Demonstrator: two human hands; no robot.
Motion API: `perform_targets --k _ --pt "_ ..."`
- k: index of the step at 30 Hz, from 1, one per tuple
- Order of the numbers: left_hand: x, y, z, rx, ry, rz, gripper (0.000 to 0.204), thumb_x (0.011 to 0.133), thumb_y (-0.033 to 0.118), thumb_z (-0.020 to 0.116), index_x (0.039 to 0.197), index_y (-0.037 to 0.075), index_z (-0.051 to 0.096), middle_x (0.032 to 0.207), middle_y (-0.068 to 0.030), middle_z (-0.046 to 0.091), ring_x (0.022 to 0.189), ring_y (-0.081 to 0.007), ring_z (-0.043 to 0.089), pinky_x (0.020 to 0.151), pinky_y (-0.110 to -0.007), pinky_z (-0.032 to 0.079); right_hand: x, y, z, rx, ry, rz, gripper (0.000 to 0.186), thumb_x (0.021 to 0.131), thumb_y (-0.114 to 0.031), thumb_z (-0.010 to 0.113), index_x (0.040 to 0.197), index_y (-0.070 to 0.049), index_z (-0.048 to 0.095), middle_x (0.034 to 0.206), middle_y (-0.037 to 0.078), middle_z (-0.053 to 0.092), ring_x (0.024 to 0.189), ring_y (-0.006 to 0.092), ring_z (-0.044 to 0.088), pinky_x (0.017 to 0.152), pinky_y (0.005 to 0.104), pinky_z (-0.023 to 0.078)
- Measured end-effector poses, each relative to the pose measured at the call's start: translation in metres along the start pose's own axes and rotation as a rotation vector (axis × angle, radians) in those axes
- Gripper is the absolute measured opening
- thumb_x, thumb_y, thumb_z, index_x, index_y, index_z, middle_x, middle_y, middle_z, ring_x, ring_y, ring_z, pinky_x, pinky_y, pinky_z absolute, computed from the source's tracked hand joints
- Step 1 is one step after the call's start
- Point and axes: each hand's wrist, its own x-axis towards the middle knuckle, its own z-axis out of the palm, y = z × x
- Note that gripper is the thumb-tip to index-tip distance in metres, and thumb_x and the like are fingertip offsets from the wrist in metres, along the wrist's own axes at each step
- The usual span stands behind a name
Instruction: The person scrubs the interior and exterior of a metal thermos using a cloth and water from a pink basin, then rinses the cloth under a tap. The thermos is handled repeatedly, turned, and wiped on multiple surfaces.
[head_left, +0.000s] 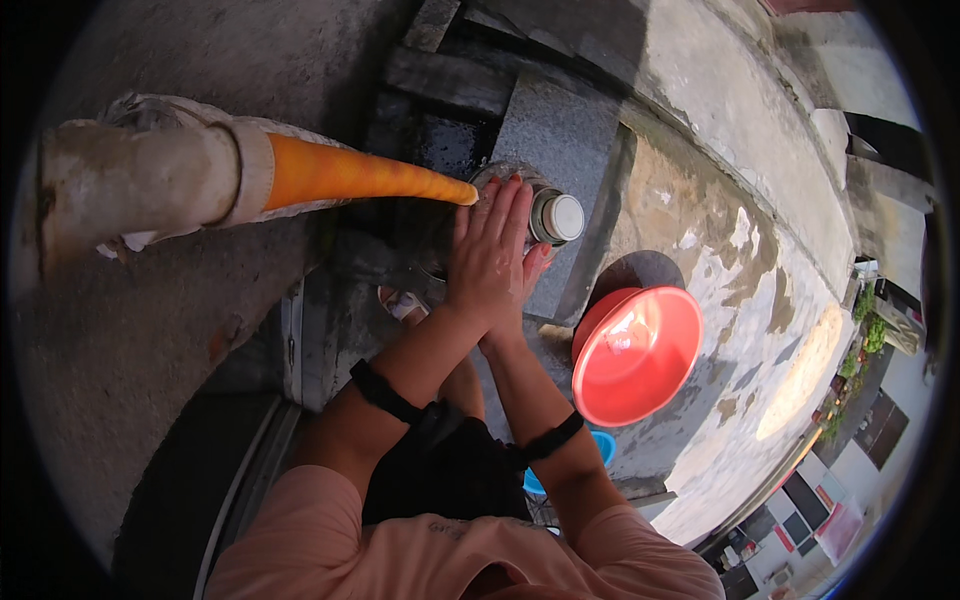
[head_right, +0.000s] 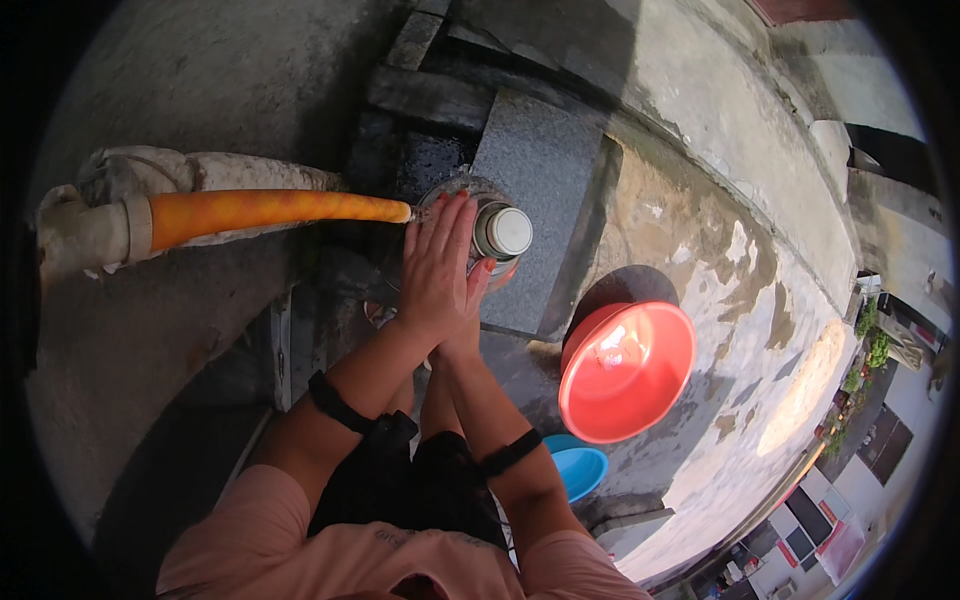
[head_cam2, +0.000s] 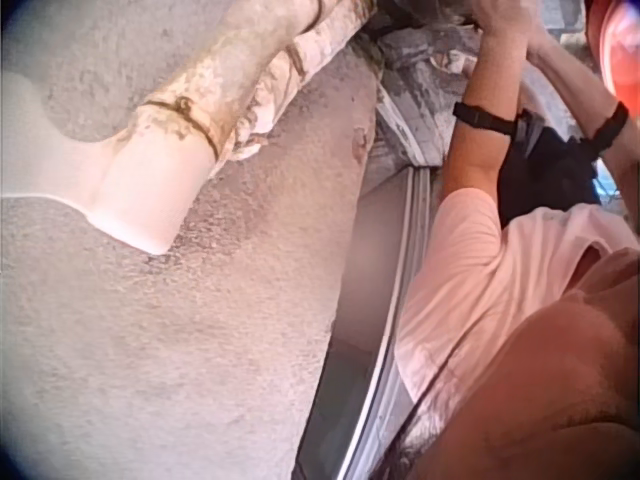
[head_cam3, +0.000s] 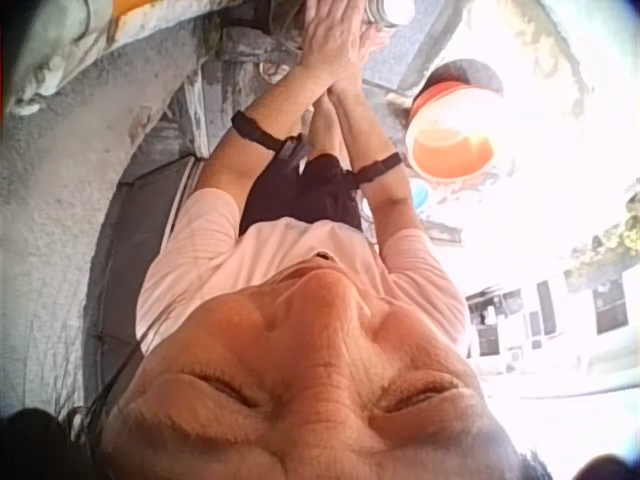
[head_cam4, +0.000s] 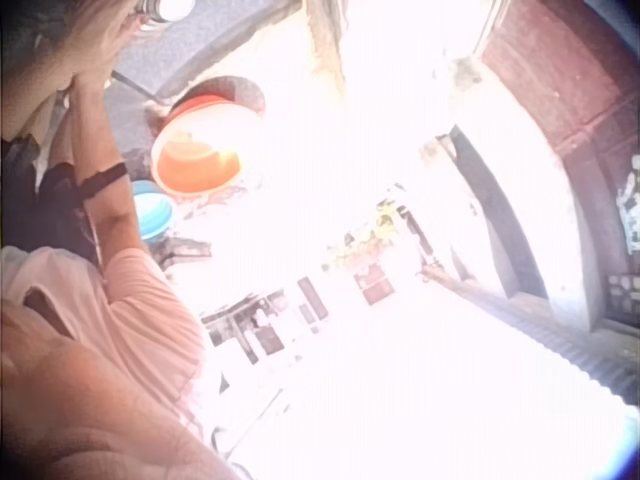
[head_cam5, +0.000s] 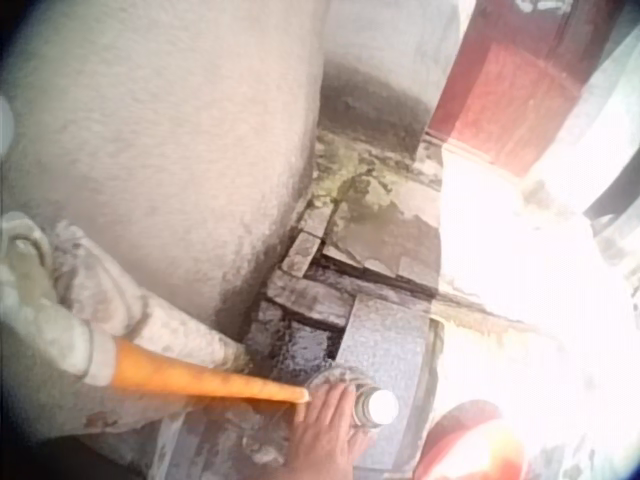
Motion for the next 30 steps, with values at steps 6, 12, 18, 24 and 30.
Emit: perform_targets --k 6,12,18,24,30 --pt "0.026 -0.048 -0.011 -0.331 -0.1 0.126 0.076 0.072 0.044 0.077 0.132 0.005 0.054 0.135 -0.0166 0.054 0.129 -0.038 0.046 0.107 -0.047 0.038 0.003 -0.016 -0.022 -0.561 -0.012 0.209 0.01 0.085 -0.009 0.063 0.086 0.001 0.062 0.073 0.007 0.062 0.062 0.017 0.062 0.056 0.0251 0.05" --pt "0.022 -0.018 -0.009 -0.154 0.007 -0.023 0.084 0.062 0.034 0.087 0.13 0.003 0.05 0.134 -0.0192 0.051 0.129 -0.0391 0.044 0.106 -0.046 0.037 0.017 -0.012 -0.023 -0.771 0.044 0.111 0.013 0.082 -0.01 0.063 0.079 0.002 0.063 0.07 0.008 0.063 0.061 0.0161 0.062 0.052 0.0271 0.048" --pt "0.02 -0.047 -0.011 -0.298 0.112 -0.138 0.081 0.057 0.035 0.089 0.122 0.003 0.053 0.125 -0.0169 0.056 0.121 -0.0363 0.051 0.105 -0.048 0.034 0.034 -0.015 -0.018 -1.184 -0.04 0.023 0.024 0.078 -0.02 0.065 0.075 0.004 0.066 0.065 0.009 0.065 0.058 0.0143 0.06 0.051 0.0321 0.047" --pt "0.02 -0.07 -0.015 -0.408 0.047 -0.131 0.079 0.058 0.032 0.09 0.121 0.0 0.055 0.117 -0.0157 0.06 0.114 -0.0318 0.055 0.101 -0.042 0.041 0.031 -0.036 -0.02 -1.435 -0.166 -0.056 0.03 0.078 -0.025 0.062 0.08 0.005 0.068 0.073 0.027 0.065 0.079 0.0412 0.068 0.069 0.0458 0.053" --pt "0.011 -0.063 -0.009 -0.67 0.249 -0.421 0.064 0.065 0.02 0.086 0.118 0.001 0.057 0.109 -0.0121 0.064 0.101 -0.0228 0.064 0.089 -0.035 0.05 0.039 -0.044 -0.015 -1.832 -0.24 -0.252 0.031 0.076 -0.027 0.06 0.078 0.003 0.067 0.077 0.027 0.065 0.077 0.0432 0.065 0.07 0.046 0.052"
